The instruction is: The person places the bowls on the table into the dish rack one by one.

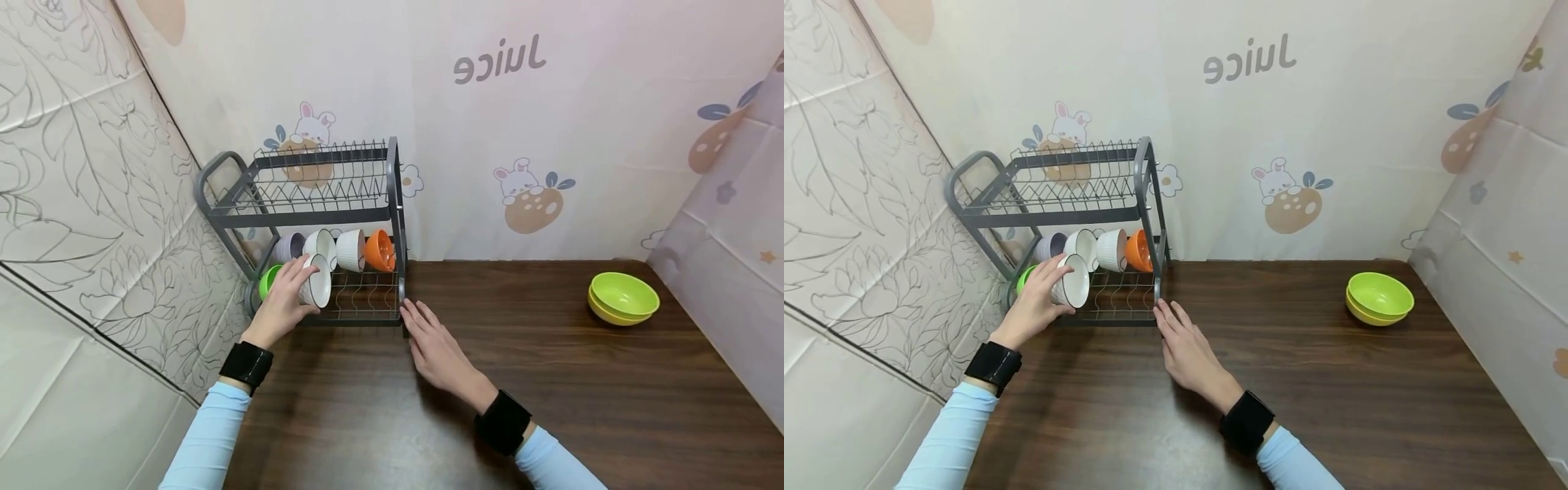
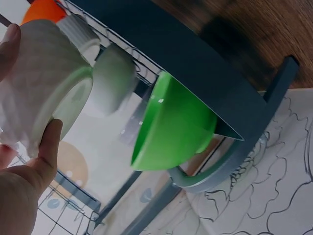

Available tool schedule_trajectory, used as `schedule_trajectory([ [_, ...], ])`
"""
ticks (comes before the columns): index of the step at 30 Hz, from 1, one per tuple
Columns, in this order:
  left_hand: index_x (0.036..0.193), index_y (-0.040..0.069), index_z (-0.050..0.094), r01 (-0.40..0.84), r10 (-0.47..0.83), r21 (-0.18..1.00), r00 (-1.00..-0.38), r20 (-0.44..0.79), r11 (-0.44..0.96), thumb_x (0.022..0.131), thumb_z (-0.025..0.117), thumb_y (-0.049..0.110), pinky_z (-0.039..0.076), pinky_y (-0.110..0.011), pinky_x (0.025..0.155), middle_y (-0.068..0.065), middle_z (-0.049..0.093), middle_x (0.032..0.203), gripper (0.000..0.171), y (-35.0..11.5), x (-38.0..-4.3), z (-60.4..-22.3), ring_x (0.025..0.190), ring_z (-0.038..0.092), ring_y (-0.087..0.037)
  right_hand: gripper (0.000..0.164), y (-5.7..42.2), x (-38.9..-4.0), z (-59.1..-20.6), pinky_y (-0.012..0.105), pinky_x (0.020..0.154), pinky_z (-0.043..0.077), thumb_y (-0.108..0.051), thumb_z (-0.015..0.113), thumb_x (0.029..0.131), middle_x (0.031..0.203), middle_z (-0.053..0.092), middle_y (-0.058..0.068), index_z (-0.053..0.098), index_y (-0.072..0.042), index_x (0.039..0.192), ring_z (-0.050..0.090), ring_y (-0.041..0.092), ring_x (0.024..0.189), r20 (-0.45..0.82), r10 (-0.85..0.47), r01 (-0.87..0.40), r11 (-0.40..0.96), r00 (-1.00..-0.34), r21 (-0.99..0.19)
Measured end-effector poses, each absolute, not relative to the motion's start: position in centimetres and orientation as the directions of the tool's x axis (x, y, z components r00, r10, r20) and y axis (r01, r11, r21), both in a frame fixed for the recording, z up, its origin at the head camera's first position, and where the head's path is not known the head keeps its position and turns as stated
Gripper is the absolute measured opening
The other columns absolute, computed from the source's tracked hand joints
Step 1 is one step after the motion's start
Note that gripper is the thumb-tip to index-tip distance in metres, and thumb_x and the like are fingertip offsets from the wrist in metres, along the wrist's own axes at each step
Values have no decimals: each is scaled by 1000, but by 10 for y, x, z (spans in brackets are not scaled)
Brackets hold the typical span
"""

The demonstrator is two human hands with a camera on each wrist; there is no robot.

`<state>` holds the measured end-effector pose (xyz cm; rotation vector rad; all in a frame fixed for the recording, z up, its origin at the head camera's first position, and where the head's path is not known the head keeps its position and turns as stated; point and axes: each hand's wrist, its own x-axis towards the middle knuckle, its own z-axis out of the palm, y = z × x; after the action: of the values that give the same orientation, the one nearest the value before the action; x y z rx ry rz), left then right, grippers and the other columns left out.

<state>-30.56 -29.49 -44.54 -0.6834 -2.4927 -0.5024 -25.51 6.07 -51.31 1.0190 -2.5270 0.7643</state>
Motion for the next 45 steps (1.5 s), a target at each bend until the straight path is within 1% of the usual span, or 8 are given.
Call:
schedule_trajectory([
  [3,132,7,62,535,370,215,-772,518,817,54,104,0,36,-62,115,-26,49,154,89,-302,-309,-448,140,41,-52,61,60,-255,-516,65,106,46,-1,60,103,169,30,19,39,2,160,28,42,154,429,-544,-690,617,-721,-379],
  [6,134,6,61,522,376,212,-791,482,826,56,103,0,37,-62,115,-27,48,155,89,-308,-312,-450,141,40,-51,62,59,-255,-518,66,104,47,-3,60,104,171,27,18,36,1,162,26,43,154,395,-554,-679,628,-733,-380],
  [13,140,2,60,514,403,181,-808,429,839,58,102,0,36,-61,115,-28,47,155,92,-315,-321,-443,141,40,-50,63,59,-256,-515,66,107,44,-9,58,107,173,22,16,32,-1,164,18,37,158,335,-565,-657,647,-754,-388],
  [21,137,1,62,499,408,177,-829,383,848,56,102,-1,38,-63,113,-29,48,154,91,-315,-325,-442,139,41,-54,61,57,-257,-514,66,109,42,-11,58,108,173,22,15,34,0,163,18,38,158,334,-567,-658,636,-753,-403],
  [27,139,0,61,482,407,187,-852,330,856,59,101,0,38,-62,114,-28,47,155,89,-315,-330,-450,138,41,-54,61,55,-257,-515,67,109,41,-11,57,108,173,22,13,33,-1,163,16,37,159,320,-563,-647,640,-762,-413],
  [33,137,0,62,497,415,185,-839,353,848,56,101,1,38,-60,114,-26,52,150,90,-313,-334,-454,135,44,-53,62,54,-257,-513,66,110,41,-12,56,109,174,20,12,30,-5,165,15,34,159,304,-567,-643,647,-765,-409],
  [39,133,1,63,518,420,219,-828,372,827,54,102,2,39,-57,113,-20,56,144,88,-309,-337,-456,131,47,-47,59,55,-257,-514,65,109,42,-14,54,110,173,21,13,32,-2,164,16,34,159,299,-573,-645,648,-763,-404],
  [45,130,0,63,511,409,242,-835,367,825,55,103,2,37,-60,114,-22,55,144,85,-306,-337,-457,134,46,-49,59,56,-258,-516,64,108,43,-12,56,109,173,23,13,34,0,163,17,35,158,311,-571,-649,651,-760,-393],
])
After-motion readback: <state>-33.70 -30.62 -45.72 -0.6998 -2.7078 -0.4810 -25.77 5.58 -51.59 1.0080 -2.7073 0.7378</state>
